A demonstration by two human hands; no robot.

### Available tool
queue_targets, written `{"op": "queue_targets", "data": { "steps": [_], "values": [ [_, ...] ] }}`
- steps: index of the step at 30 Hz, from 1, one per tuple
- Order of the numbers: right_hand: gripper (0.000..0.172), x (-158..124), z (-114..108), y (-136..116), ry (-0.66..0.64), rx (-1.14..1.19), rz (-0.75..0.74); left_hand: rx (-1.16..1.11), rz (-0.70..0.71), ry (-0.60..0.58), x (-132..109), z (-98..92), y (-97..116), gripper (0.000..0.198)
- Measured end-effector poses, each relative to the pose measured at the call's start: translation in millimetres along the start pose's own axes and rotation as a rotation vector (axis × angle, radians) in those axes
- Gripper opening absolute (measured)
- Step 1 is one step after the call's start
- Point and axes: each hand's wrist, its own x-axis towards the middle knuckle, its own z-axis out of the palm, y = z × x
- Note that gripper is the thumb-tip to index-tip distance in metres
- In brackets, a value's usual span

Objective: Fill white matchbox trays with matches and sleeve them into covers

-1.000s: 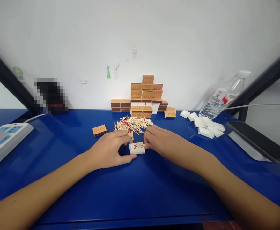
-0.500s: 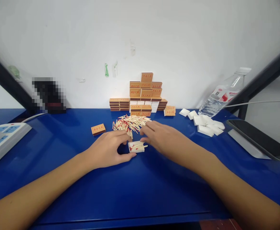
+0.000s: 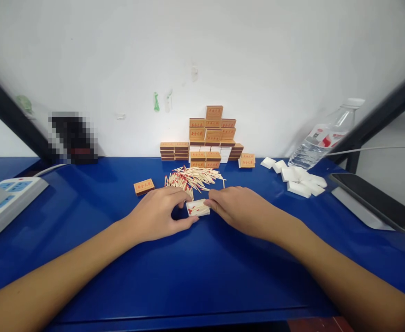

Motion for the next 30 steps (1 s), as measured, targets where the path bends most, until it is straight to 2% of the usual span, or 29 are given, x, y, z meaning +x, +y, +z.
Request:
{"op": "queue_targets", "data": {
  "steps": [9,16,18,21,23,30],
  "values": [
    [0.034,0.7,5.1,2.2,0.064,0.151,-0.031,-0.002,-0.002,0.024,0.9,-0.6,-0.7,0.024],
    [0.038,4.4,10.4,8.3,0.199,0.252,-0.022,-0.012,0.006,0.053,0.5,0.0,-1.1,0.026],
    [0.033,4.9,9.3,10.2,0.245,0.274,-0.02,-0.007,0.0,0.046,0.5,0.0,-1.4,0.026],
    [0.012,5.2,8.5,12.8,0.327,0.343,-0.09,-0.017,0.002,0.052,0.5,-0.3,-1.9,0.027],
    [0.004,5.6,10.0,14.5,0.344,0.381,-0.142,-0.024,0.009,0.051,0.3,-0.4,-2.3,0.028],
    [0.007,8.7,14.8,17.1,0.27,0.401,-0.113,-0.025,0.009,0.008,-0.4,0.5,-4.6,0.028]
  ]
}}
